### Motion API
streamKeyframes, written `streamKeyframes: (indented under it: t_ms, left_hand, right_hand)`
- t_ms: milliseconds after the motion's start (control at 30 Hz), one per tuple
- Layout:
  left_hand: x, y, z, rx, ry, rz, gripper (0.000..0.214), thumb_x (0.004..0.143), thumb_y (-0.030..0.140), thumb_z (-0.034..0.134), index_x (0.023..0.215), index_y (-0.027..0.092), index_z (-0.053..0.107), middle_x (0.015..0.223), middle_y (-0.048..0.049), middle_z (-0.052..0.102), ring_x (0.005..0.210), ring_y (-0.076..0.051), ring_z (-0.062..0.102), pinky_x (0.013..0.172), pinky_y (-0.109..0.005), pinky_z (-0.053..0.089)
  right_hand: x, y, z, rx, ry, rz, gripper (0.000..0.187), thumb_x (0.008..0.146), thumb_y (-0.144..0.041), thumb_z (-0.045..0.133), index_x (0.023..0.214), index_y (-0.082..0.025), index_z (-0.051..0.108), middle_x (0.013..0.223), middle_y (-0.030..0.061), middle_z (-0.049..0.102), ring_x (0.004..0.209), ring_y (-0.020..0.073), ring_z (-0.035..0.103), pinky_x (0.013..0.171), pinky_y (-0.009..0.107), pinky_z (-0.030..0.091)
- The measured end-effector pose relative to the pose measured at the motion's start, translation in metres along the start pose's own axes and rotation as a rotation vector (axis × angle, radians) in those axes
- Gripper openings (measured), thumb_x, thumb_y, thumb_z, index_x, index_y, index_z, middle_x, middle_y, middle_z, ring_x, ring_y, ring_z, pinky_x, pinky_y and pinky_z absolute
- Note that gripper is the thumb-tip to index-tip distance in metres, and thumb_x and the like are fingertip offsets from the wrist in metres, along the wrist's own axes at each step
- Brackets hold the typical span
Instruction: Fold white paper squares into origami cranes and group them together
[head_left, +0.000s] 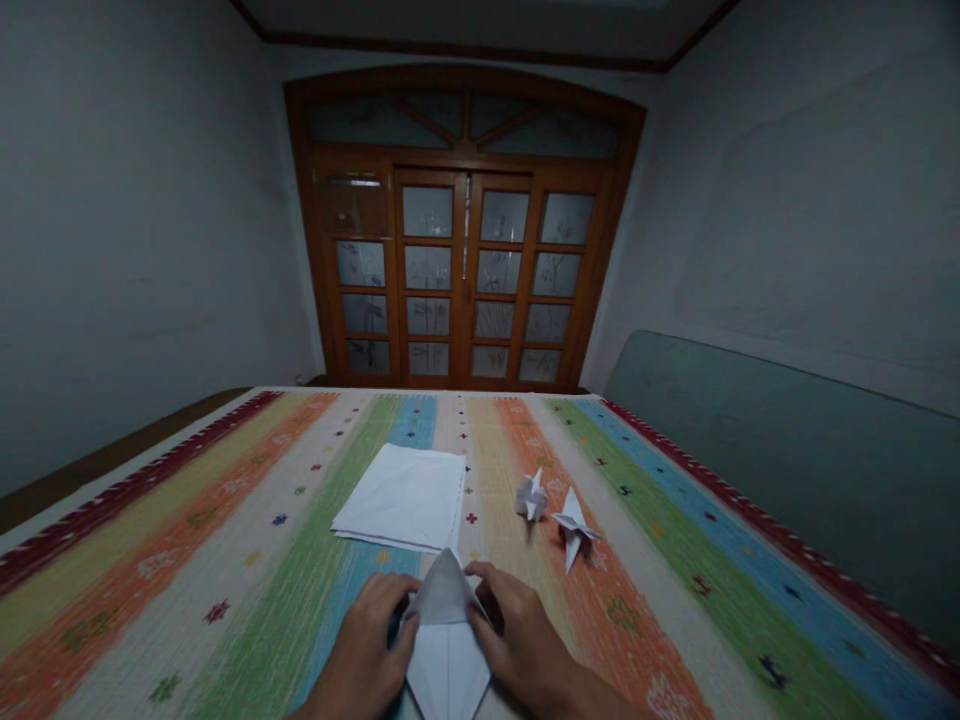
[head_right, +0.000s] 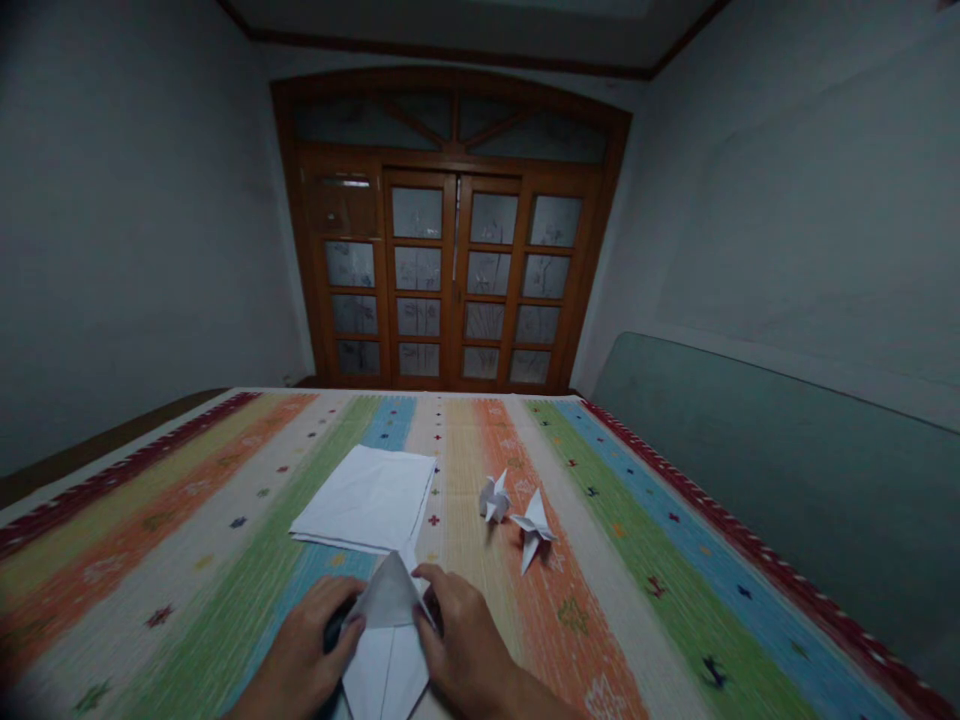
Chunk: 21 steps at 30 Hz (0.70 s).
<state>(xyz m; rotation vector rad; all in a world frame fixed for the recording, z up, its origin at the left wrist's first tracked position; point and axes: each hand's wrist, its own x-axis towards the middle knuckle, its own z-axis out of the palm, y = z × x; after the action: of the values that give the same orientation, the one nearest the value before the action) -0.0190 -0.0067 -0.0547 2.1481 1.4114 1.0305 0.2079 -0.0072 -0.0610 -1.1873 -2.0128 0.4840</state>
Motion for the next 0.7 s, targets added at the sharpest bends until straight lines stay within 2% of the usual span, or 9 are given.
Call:
streamKeyframes:
  t_ms: [167,267,367,567,633,700]
  left_hand:
    - [-0.0034,-0.0046,0.0057,0.046,0.006,0.026,0.028,0.092,0.025,0.053,0.113,0.02,0.072,0.097,-0.0111,0.075,0.089,-0.031,0.07,0.082,-0.043,0.056]
    - [-0.0041,-0.0026,0.0069,0.037,-0.014,0.041,0.033,0.089,0.017,0.052,0.117,0.02,0.069,0.095,-0.0098,0.074,0.085,-0.029,0.069,0.079,-0.04,0.055]
    - [-0.0043,-0.0007,0.0082,0.026,-0.012,0.044,0.041,0.083,0.01,0.052,0.12,0.02,0.068,0.089,-0.0068,0.071,0.078,-0.026,0.067,0.075,-0.037,0.054]
    - [-0.0044,0.0016,0.01,0.007,-0.016,0.012,0.041,0.081,0.011,0.054,0.12,0.019,0.066,0.075,-0.0016,0.067,0.066,-0.024,0.064,0.067,-0.033,0.052]
    - [-0.0042,0.002,0.0096,0.009,-0.009,0.018,0.041,0.082,0.011,0.054,0.12,0.019,0.067,0.078,-0.0028,0.069,0.068,-0.024,0.066,0.069,-0.034,0.053]
    - [-0.004,0.0016,0.0087,0.022,0.019,0.044,0.043,0.08,0.011,0.054,0.12,0.019,0.067,0.09,-0.0065,0.072,0.079,-0.027,0.069,0.076,-0.038,0.055]
  right_hand:
    - [-0.0027,0.0016,0.0047,-0.048,0.047,-0.094,0.046,0.086,-0.004,0.055,0.13,-0.017,0.057,0.112,0.0138,0.073,0.101,0.0273,0.07,0.091,0.04,0.057]
    - [-0.0034,0.0006,0.0043,-0.047,0.041,-0.12,0.049,0.086,-0.004,0.054,0.133,-0.017,0.055,0.119,0.0153,0.071,0.109,0.0286,0.069,0.096,0.041,0.057]
    - [-0.0037,0.0005,0.0045,-0.037,0.026,-0.126,0.052,0.085,-0.005,0.053,0.136,-0.015,0.053,0.125,0.017,0.07,0.114,0.0289,0.068,0.099,0.042,0.056]
    - [-0.0031,0.0033,0.0067,-0.04,0.026,-0.137,0.053,0.086,-0.005,0.051,0.138,-0.015,0.052,0.131,0.0172,0.069,0.12,0.0288,0.066,0.105,0.043,0.054]
    - [-0.0029,0.0025,0.0063,-0.039,0.034,-0.145,0.053,0.087,-0.005,0.051,0.139,-0.015,0.051,0.13,0.0173,0.069,0.12,0.0286,0.066,0.104,0.043,0.054]
    - [-0.0025,0.0003,0.005,-0.027,0.037,-0.147,0.051,0.088,-0.006,0.051,0.138,-0.015,0.052,0.129,0.0172,0.069,0.117,0.0283,0.068,0.102,0.042,0.056]
